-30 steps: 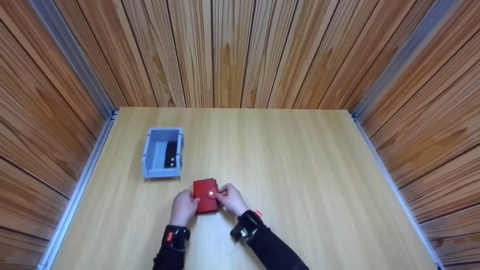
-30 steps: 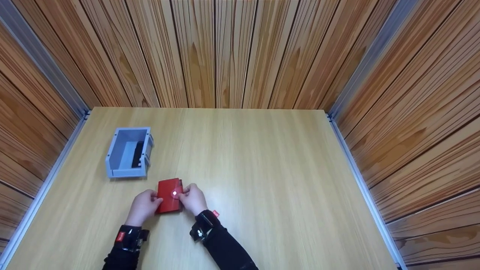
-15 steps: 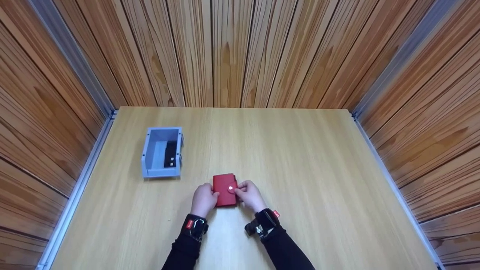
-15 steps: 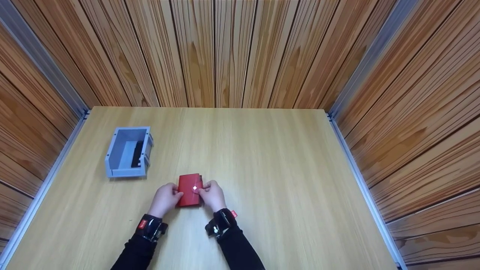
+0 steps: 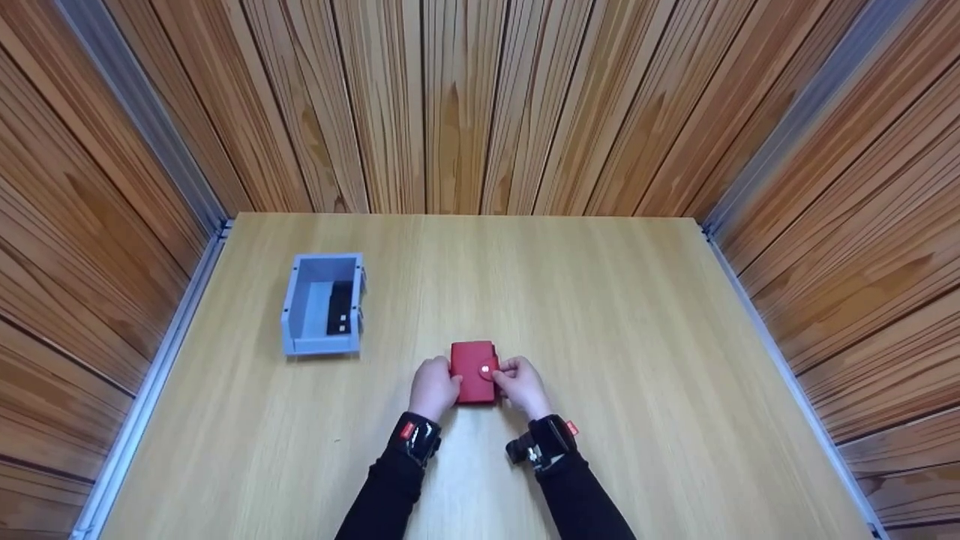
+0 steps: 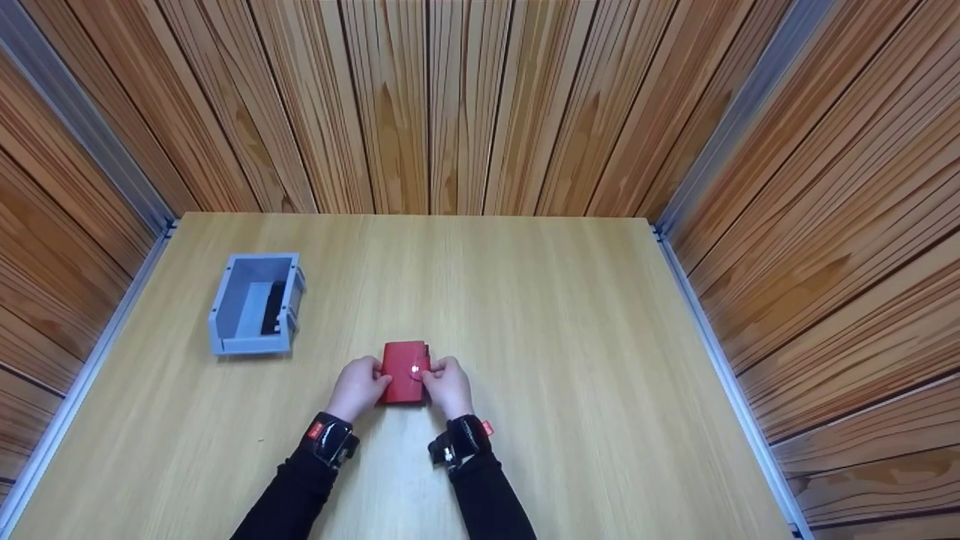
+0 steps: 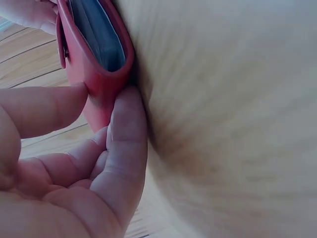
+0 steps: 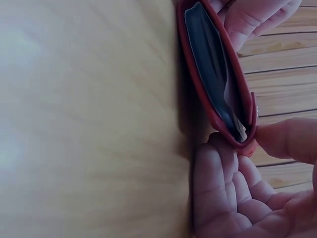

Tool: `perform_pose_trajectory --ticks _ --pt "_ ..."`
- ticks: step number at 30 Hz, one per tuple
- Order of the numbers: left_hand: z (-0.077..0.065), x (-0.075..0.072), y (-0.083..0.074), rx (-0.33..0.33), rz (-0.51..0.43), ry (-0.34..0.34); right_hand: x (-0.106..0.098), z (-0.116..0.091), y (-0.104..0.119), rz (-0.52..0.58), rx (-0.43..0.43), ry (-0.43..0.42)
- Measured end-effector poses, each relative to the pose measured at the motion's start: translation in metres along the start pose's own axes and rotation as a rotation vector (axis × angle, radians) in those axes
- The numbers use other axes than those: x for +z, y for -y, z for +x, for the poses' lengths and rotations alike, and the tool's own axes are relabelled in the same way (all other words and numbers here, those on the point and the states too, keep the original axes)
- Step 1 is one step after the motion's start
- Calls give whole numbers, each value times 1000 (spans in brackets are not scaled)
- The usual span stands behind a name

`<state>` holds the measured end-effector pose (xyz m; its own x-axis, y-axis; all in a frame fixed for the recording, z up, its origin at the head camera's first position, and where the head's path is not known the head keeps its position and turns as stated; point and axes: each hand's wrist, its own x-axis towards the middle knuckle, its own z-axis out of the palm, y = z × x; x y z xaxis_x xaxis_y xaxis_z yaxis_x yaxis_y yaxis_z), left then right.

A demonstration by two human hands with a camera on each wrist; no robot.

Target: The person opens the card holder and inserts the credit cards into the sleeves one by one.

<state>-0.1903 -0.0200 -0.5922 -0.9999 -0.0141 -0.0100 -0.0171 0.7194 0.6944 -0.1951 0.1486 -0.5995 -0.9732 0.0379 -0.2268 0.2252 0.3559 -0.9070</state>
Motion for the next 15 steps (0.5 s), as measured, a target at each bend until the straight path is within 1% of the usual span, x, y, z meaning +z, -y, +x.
perform_pose_trajectory --ticks 5,8,12,15 --pt "4 4 -5 -16 1 20 -5 2 -1 0 15 -8" --pt "6 6 -7 -6 8 9 -6 4 -1 -2 25 -18" --pt "8 8 -9 2 17 -2 -8 6 0 -32 9 -42" --pt "9 9 -10 2 17 -8 -9 6 0 -77 -10 -55"
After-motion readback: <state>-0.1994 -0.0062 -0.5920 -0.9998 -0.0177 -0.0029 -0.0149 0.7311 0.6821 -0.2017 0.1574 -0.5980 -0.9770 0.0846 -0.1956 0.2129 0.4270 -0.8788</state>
